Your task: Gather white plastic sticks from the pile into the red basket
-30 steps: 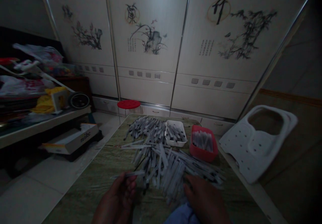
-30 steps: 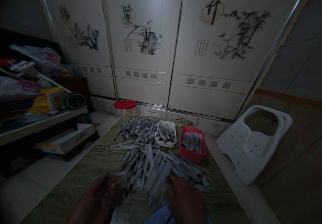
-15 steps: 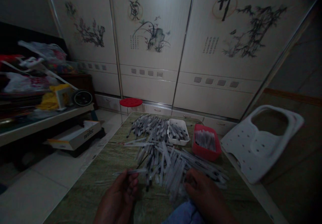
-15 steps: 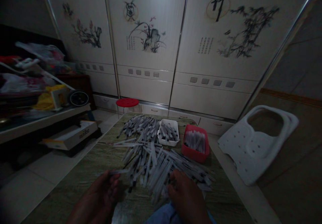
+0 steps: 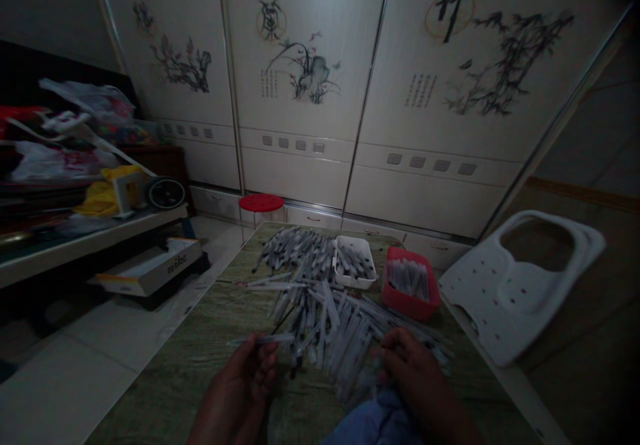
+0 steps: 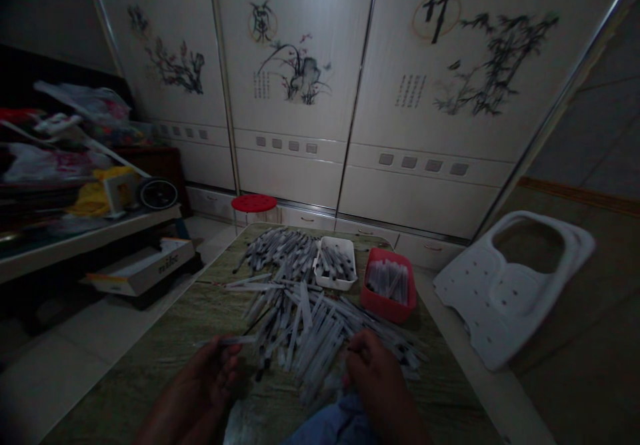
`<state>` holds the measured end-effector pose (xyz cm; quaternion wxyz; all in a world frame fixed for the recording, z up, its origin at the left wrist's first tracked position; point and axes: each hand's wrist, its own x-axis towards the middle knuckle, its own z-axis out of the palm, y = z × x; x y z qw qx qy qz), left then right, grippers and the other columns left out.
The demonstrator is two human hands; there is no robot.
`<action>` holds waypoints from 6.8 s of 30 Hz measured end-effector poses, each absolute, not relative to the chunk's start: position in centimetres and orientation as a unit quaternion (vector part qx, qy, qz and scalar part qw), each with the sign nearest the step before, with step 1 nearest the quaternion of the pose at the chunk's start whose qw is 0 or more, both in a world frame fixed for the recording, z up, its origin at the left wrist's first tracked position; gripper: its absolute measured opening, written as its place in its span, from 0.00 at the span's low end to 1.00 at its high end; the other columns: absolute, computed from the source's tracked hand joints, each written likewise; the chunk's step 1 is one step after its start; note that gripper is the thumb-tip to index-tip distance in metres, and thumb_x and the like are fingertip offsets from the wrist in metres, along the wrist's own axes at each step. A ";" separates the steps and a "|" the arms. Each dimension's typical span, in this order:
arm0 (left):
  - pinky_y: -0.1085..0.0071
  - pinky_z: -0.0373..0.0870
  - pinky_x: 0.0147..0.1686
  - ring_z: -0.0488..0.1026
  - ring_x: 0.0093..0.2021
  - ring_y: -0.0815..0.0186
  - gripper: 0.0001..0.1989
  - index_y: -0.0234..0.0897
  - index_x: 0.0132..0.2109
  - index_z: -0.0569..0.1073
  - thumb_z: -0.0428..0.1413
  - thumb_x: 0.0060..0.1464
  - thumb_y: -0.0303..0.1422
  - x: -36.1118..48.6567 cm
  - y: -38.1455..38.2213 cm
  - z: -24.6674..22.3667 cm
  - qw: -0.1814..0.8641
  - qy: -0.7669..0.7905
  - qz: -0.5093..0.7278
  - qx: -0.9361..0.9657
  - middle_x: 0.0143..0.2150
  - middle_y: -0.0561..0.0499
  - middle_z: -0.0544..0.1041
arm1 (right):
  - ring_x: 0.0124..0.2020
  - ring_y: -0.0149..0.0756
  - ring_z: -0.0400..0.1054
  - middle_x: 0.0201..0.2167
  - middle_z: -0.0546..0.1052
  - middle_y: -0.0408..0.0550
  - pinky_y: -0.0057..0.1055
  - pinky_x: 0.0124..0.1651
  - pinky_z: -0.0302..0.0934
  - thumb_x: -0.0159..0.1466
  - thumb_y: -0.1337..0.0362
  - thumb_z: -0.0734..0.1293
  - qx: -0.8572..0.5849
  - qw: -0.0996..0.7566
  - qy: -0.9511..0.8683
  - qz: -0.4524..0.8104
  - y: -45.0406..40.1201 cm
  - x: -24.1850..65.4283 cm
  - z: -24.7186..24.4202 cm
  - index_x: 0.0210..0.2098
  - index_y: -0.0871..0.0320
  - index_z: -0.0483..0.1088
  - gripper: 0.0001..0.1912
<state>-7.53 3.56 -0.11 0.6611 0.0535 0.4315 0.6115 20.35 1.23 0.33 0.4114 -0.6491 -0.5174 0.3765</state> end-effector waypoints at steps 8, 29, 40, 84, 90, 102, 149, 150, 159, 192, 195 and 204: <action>0.75 0.78 0.28 0.79 0.27 0.69 0.05 0.31 0.40 0.74 0.55 0.65 0.23 -7.2 3.2 -0.2 0.673 0.424 0.603 0.056 0.31 0.48 0.79 | 0.22 0.32 0.64 0.22 0.73 0.38 0.30 0.27 0.56 0.68 0.58 0.59 -0.646 0.447 -0.462 0.410 1.1 20.3 0.7 0.34 0.53 0.67 0.09; 0.80 0.52 0.14 0.61 0.13 0.76 0.17 0.35 0.38 0.73 0.69 0.49 0.41 -1.3 1.7 -2.1 0.767 0.418 0.430 0.229 0.22 0.53 0.77 | 0.29 0.32 0.69 0.35 0.80 0.45 0.28 0.31 0.58 0.66 0.56 0.66 -0.553 0.428 -0.487 0.522 0.0 19.2 1.9 0.45 0.56 0.69 0.12; 0.75 0.62 0.23 0.69 0.19 0.70 0.19 0.36 0.38 0.75 0.71 0.43 0.41 0.8 1.3 -4.0 0.775 0.389 0.402 0.295 0.22 0.54 0.76 | 0.29 0.35 0.68 0.28 0.73 0.38 0.29 0.33 0.58 0.64 0.62 0.65 -0.538 0.349 -0.631 0.436 -1.1 18.2 1.6 0.41 0.53 0.66 0.06; 0.81 0.68 0.22 0.72 0.20 0.74 0.04 0.32 0.37 0.75 0.64 0.58 0.25 1.2 1.3 -0.6 0.750 0.422 0.501 0.094 0.25 0.52 0.78 | 0.41 0.44 0.78 0.38 0.84 0.52 0.34 0.44 0.69 0.67 0.60 0.65 -0.569 0.378 -0.636 0.359 -1.3 18.6 0.8 0.43 0.59 0.78 0.12; 0.82 0.72 0.21 0.75 0.19 0.74 0.03 0.33 0.39 0.74 0.60 0.61 0.23 0.9 1.5 0.6 0.735 0.423 0.528 0.041 0.28 0.51 0.79 | 0.38 0.43 0.78 0.36 0.84 0.51 0.34 0.41 0.68 0.66 0.59 0.65 -0.576 0.383 -0.615 0.379 -1.4 18.8 0.8 0.42 0.58 0.78 0.12; 0.82 0.73 0.20 0.74 0.18 0.75 0.05 0.33 0.41 0.71 0.53 0.67 0.23 1.3 1.5 1.0 0.731 0.433 0.526 0.029 0.28 0.50 0.79 | 0.33 0.39 0.77 0.32 0.84 0.48 0.30 0.36 0.66 0.62 0.61 0.67 -0.592 0.372 -0.633 0.334 -1.8 18.1 0.5 0.38 0.57 0.80 0.11; 0.78 0.77 0.24 0.78 0.21 0.71 0.07 0.32 0.38 0.72 0.54 0.65 0.19 2.0 1.0 0.4 0.727 0.424 0.538 0.039 0.29 0.48 0.81 | 0.28 0.38 0.75 0.26 0.80 0.47 0.30 0.32 0.62 0.70 0.50 0.60 -0.593 0.379 -0.637 0.315 -1.9 17.8 -1.0 0.38 0.57 0.76 0.20; 0.78 0.77 0.24 0.78 0.21 0.71 0.07 0.32 0.38 0.72 0.54 0.65 0.19 2.0 1.0 0.4 0.727 0.426 0.537 0.042 0.29 0.48 0.81 | 0.28 0.38 0.74 0.26 0.79 0.47 0.30 0.32 0.62 0.71 0.50 0.59 -0.593 0.380 -0.638 0.312 -1.9 17.8 -1.0 0.37 0.57 0.75 0.20; 0.78 0.79 0.28 0.80 0.24 0.70 0.07 0.34 0.40 0.73 0.62 0.58 0.21 1.8 0.7 -0.2 0.740 0.403 0.535 0.053 0.32 0.49 0.82 | 0.27 0.37 0.69 0.24 0.74 0.43 0.31 0.32 0.56 0.73 0.43 0.54 -0.621 0.382 -0.633 0.260 -2.2 17.1 -1.6 0.30 0.52 0.65 0.25; 0.79 0.75 0.28 0.79 0.24 0.71 0.12 0.35 0.39 0.73 0.68 0.53 0.24 1.9 0.4 -0.4 0.741 0.397 0.535 0.086 0.31 0.50 0.82 | 0.27 0.35 0.68 0.24 0.73 0.41 0.30 0.32 0.58 0.73 0.44 0.54 -0.569 0.370 -0.661 0.321 -2.4 18.2 -0.5 0.30 0.52 0.65 0.23; 0.77 0.76 0.29 0.79 0.24 0.70 0.14 0.35 0.39 0.73 0.71 0.50 0.27 2.0 0.2 -0.5 0.743 0.389 0.537 0.095 0.31 0.51 0.82 | 0.26 0.35 0.67 0.22 0.70 0.41 0.30 0.32 0.59 0.72 0.40 0.54 -0.589 0.379 -0.622 0.351 -2.6 17.7 -0.8 0.27 0.51 0.63 0.27; 0.76 0.77 0.29 0.80 0.25 0.69 0.16 0.35 0.39 0.74 0.72 0.48 0.29 2.1 0.1 -0.8 0.744 0.378 0.542 0.094 0.32 0.49 0.83 | 0.23 0.34 0.65 0.21 0.70 0.39 0.30 0.30 0.61 0.71 0.40 0.55 -0.597 0.411 -0.514 0.460 -2.5 17.6 -0.2 0.29 0.52 0.68 0.27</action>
